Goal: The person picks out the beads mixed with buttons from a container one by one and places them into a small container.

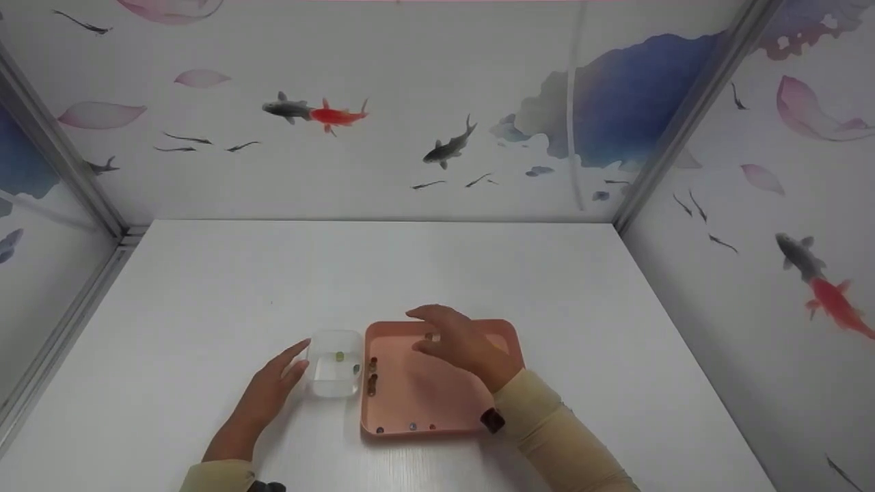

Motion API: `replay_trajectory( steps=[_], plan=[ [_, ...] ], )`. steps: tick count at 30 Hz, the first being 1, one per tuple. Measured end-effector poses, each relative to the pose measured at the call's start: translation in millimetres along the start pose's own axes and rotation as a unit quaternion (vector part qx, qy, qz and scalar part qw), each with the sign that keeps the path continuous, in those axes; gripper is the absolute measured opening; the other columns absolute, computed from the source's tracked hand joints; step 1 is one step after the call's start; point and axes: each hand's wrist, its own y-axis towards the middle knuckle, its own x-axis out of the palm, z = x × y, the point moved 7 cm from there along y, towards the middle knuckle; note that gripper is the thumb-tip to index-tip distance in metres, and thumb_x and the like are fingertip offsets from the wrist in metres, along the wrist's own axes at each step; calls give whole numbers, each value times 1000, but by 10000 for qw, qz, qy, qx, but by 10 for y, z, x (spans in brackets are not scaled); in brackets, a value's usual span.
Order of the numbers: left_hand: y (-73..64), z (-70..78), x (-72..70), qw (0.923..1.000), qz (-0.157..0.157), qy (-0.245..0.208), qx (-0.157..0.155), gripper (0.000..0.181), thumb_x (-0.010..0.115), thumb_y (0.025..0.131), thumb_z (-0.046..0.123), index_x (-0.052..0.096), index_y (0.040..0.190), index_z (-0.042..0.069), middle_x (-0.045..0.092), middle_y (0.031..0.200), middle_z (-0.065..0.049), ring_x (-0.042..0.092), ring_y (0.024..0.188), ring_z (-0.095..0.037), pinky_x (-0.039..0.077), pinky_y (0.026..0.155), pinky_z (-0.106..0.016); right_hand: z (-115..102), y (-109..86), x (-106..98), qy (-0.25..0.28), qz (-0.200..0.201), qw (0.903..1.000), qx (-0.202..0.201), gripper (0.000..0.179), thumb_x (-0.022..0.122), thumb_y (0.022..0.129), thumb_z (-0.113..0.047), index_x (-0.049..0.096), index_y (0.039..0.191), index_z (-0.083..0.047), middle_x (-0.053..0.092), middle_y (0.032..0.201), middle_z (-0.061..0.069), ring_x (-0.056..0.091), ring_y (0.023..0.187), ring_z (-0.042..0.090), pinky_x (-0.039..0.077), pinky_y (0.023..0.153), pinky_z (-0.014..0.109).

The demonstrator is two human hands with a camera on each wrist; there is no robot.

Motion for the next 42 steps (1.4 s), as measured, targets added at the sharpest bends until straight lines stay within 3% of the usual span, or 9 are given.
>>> replay_trajectory(
  steps=[7,16,24,28,37,39,42],
  plan=[
    [1,-11,-6,10000,19,-38,-9,54,42,104,39,35,150,13,31,154,-20,23,142,-43,18,113,-61,24,-21,-22,56,20,10000,65,50,69,91,-26,53,138,-23,51,141,-2,45,132,18,40,108,41],
    [18,-36,3,9999,-28,-97,-56,53,41,104,40,34,151,16,29,155,-18,22,143,-43,18,113,-62,83,-28,-67,154,7,9998,-104,48,70,90,-20,55,136,-13,54,138,4,53,124,22,45,103,39],
    [18,-35,-1,10000,-6,-99,-10,55,41,104,41,34,151,15,30,155,-18,22,142,-43,19,113,-62,186,-31,-67,229,-37,9995,205,49,70,91,-20,55,136,-14,52,140,6,60,116,28,48,100,43],
    [23,-37,-1,9999,6,-110,26,55,41,104,41,34,151,14,30,155,-18,23,142,-43,19,113,-61,241,-42,-66,228,-72,9990,379,50,69,91,-21,53,138,-16,51,142,4,56,122,26,45,103,44],
    [32,-53,7,10000,13,-61,-10,56,40,103,43,34,151,15,30,154,-19,23,142,-44,19,112,-62,301,-88,-111,-383,-10,9961,799,48,68,91,-34,54,137,-29,50,142,-6,48,131,18,42,105,46],
    [28,-53,6,10000,17,-40,-25,56,40,103,44,34,151,15,30,154,-19,23,142,-44,19,112,-63,302,-94,-128,-591,20,9952,780,48,68,91,-37,54,136,-31,51,142,-8,51,128,16,47,99,44],
    [18,-46,4,10000,3,-83,-30,55,41,103,42,34,151,16,30,155,-19,23,142,-44,19,112,-62,312,-107,-159,-896,68,9935,692,49,68,89,-41,55,135,-32,53,140,-10,59,117,15,53,78,37]
  ],
)
